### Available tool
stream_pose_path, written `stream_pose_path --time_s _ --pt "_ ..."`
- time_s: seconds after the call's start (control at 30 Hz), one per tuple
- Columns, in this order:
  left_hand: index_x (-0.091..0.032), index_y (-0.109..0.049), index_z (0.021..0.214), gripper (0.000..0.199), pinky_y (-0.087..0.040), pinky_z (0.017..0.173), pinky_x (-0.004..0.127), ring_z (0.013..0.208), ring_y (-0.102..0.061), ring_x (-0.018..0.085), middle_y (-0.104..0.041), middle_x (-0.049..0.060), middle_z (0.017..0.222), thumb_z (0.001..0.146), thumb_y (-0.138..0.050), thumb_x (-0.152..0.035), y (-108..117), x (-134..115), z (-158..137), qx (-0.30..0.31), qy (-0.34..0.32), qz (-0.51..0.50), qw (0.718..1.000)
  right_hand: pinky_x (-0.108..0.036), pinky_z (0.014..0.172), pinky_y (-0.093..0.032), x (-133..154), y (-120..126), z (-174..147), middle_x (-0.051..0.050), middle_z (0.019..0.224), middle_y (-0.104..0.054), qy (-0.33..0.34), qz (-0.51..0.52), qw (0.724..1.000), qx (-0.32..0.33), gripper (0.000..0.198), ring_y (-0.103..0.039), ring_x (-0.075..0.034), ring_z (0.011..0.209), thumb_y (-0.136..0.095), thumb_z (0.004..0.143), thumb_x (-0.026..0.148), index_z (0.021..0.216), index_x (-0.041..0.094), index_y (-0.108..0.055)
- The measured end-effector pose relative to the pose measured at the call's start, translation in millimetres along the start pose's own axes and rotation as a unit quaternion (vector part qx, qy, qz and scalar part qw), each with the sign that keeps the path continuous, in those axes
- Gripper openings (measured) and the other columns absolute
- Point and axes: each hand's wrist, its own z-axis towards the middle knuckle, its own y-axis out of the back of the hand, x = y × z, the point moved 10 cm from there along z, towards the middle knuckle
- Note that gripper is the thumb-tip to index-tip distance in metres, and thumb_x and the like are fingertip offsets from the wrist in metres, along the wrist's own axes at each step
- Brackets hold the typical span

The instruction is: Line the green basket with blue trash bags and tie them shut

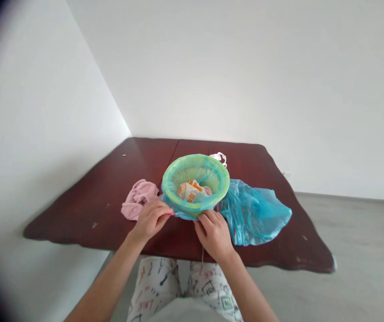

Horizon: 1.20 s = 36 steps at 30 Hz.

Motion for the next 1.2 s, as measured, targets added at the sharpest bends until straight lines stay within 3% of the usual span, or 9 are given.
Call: stream_pose_path --time_s 0.07,0.13,0.3,0.5,0.6,0.73,0.83,1.0,1.2 --pt "-0.027 -0.075 0.122 0.002 -0.060 0.078 0.035 0.080 -0.079 0.020 -0.085 0.002 0.095 0.122 -0.074 -0.028 15 8 9 -0.005 0.019 0.011 1.000 -0.038 0.081 -0.056 -6 22 -1 -0.007 0.102 -0.078 0.001 0.009 1.000 -0.009 0.011 -0.073 -0.024 0.092 -0.072 0.118 0.024 0.107 0.025 -0.074" --pt "-0.027 -0.075 0.106 0.019 -0.057 0.074 0.036 0.074 -0.074 0.020 -0.080 0.001 0.087 0.121 -0.077 -0.040 29 16 19 -0.007 0.038 0.011 0.999 -0.035 0.074 -0.054 -12 46 -1 -0.005 0.096 -0.073 0.000 0.029 0.999 -0.019 0.014 -0.069 -0.022 0.084 -0.074 0.117 0.025 0.103 0.026 -0.071" --pt "-0.025 -0.058 0.080 0.060 -0.045 0.067 0.037 0.064 -0.058 0.020 -0.061 0.000 0.070 0.130 -0.047 -0.056 42 37 55 0.008 0.099 -0.048 0.994 -0.033 0.065 -0.047 -27 86 12 -0.001 0.085 -0.065 -0.020 0.097 0.994 -0.041 0.020 -0.061 -0.019 0.072 -0.070 0.117 0.020 0.099 0.027 -0.066" --pt "-0.024 -0.055 0.077 0.060 -0.038 0.065 0.035 0.066 -0.054 0.018 -0.056 -0.001 0.070 0.129 -0.053 -0.054 16 43 81 0.088 0.145 -0.107 0.980 -0.035 0.063 -0.044 -21 89 33 -0.001 0.078 -0.065 -0.031 0.171 0.984 0.040 0.025 -0.057 -0.018 0.068 -0.067 0.121 0.028 0.096 0.026 -0.069" --pt "-0.024 -0.053 0.077 0.060 -0.038 0.065 0.036 0.065 -0.050 0.018 -0.052 -0.001 0.069 0.129 -0.051 -0.053 8 34 72 0.052 0.137 -0.171 0.974 -0.035 0.064 -0.046 -15 89 31 -0.001 0.081 -0.068 -0.048 0.181 0.978 0.093 0.024 -0.061 -0.019 0.071 -0.068 0.121 0.028 0.097 0.026 -0.069" --pt "-0.025 -0.048 0.072 0.067 -0.035 0.061 0.037 0.061 -0.045 0.019 -0.046 -0.001 0.064 0.129 -0.048 -0.061 8 38 53 -0.040 0.192 -0.234 0.952 -0.035 0.068 -0.049 -20 89 23 -0.001 0.081 -0.072 -0.083 0.197 0.964 0.155 0.028 -0.066 -0.019 0.074 -0.069 0.122 0.032 0.095 0.027 -0.070" --pt "-0.024 -0.048 0.069 0.072 -0.034 0.060 0.036 0.062 -0.043 0.018 -0.045 -0.001 0.065 0.125 -0.052 -0.070 2 43 55 -0.011 0.230 -0.224 0.947 -0.034 0.066 -0.049 -35 92 18 0.000 0.077 -0.071 -0.127 0.208 0.956 0.164 0.039 -0.064 -0.019 0.071 -0.069 0.123 0.041 0.087 0.026 -0.070" --pt "-0.023 -0.042 0.071 0.072 -0.028 0.061 0.031 0.065 -0.038 0.015 -0.039 -0.004 0.068 0.120 -0.058 -0.072 -24 46 73 0.109 0.276 -0.230 0.927 -0.032 0.060 -0.041 -52 96 14 0.000 0.067 -0.063 -0.161 0.274 0.939 0.132 0.055 -0.053 -0.016 0.063 -0.071 0.120 0.058 0.076 0.024 -0.069" --pt "-0.023 -0.048 0.077 0.072 -0.029 0.063 0.030 0.069 -0.038 0.015 -0.042 -0.003 0.074 0.118 -0.058 -0.080 -17 55 77 0.012 0.322 -0.267 0.908 -0.029 0.049 -0.022 -94 90 2 0.006 0.063 -0.041 -0.259 0.348 0.901 -0.022 0.061 -0.032 -0.012 0.053 -0.075 0.112 0.077 0.081 0.025 -0.064"
